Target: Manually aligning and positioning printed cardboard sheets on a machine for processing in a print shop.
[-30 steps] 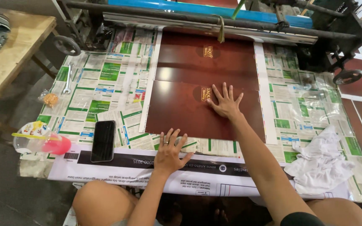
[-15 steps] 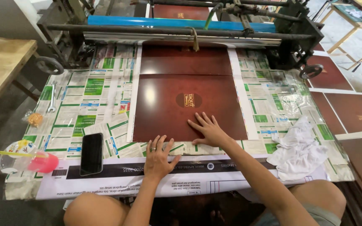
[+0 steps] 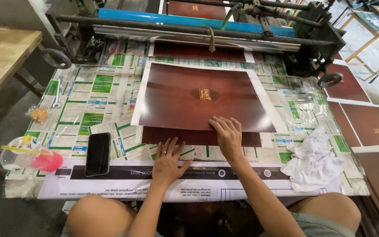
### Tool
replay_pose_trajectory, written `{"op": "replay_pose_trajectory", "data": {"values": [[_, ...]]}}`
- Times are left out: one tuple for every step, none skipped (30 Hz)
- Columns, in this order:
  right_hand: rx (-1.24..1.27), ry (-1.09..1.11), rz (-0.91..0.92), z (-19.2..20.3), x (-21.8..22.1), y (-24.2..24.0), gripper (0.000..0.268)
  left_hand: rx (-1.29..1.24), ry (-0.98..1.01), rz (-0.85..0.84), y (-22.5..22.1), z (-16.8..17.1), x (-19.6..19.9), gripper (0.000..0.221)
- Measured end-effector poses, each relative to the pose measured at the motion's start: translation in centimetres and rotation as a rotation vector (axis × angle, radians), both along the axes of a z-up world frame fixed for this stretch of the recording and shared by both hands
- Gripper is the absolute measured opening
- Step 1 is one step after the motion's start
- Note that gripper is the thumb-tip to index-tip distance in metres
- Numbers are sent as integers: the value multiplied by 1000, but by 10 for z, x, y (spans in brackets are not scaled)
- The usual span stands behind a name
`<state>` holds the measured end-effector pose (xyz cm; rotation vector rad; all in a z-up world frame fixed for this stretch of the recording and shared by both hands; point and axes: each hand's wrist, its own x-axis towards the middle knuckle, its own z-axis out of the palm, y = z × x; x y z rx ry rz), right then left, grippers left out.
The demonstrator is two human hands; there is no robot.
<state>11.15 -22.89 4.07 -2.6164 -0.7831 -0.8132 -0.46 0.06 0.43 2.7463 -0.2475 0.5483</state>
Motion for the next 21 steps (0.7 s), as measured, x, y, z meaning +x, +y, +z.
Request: {"op": "replay_pose_trajectory", "data": {"values": [[0, 1, 5, -12, -2, 2, 30, 0, 1, 5, 0, 1, -1, 74], [-41, 83, -1, -24, -4, 4, 35, -17, -6, 4, 0, 1, -1, 73], [-80, 167, -11, -36, -7, 4, 45, -33, -10, -2, 0, 2, -2, 73], [-79, 170, -10, -42, -18, 2, 45, -33, -8, -1, -2, 0, -4, 73], [-111, 228, -41, -46, -24, 2, 56, -27, -28, -1, -1, 0, -3, 73], [-143, 286, -71, -51, -31, 2, 69, -20, -47, 0, 0, -1, -2, 73], [-144, 284, -69, -47, -37, 4, 69, -20, -49, 2, 1, 1, -1, 73], [-179, 321, -133, -43, -43, 6, 71, -15, -42, 2, 1, 2, 0, 72], [-217, 360, -200, -38, -50, 5, 73, -14, -32, -1, 1, 2, 1, 72], [-221, 361, -203, -40, -46, 3, 73, -18, -30, -2, 0, 1, 1, 72], [-254, 398, -228, -41, -43, 2, 72, -19, -29, 3, -1, 0, 1, 71], [-288, 435, -254, -43, -40, 0, 72, -20, -28, 8, -1, -1, 2, 71], [-289, 443, -251, -49, -33, -2, 72, -19, -20, 10, -1, -2, 1, 71], [-280, 437, -242, -55, -26, -3, 71, -9, -6, 3, -1, -3, 0, 71], [-270, 425, -232, -60, -16, -4, 71, 1, 3, -2, -1, -3, 2, 71], [-269, 427, -227, -61, -7, -2, 71, 3, 5, 2, 1, -3, 2, 71], [-264, 430, -227, -61, 2, -2, 72, 8, 0, 2, 0, -4, 2, 71], [-259, 432, -227, -61, 11, -1, 73, 12, -5, 3, -1, -4, 3, 70], [-258, 432, -224, -60, 20, 0, 73, 14, -5, 5, 0, -3, 3, 70], [-254, 429, -226, -59, 29, 2, 74, 8, 1, 3, 0, -1, 3, 70], [-250, 427, -228, -58, 37, 3, 75, 1, 8, 1, 0, 0, 2, 70]]}}
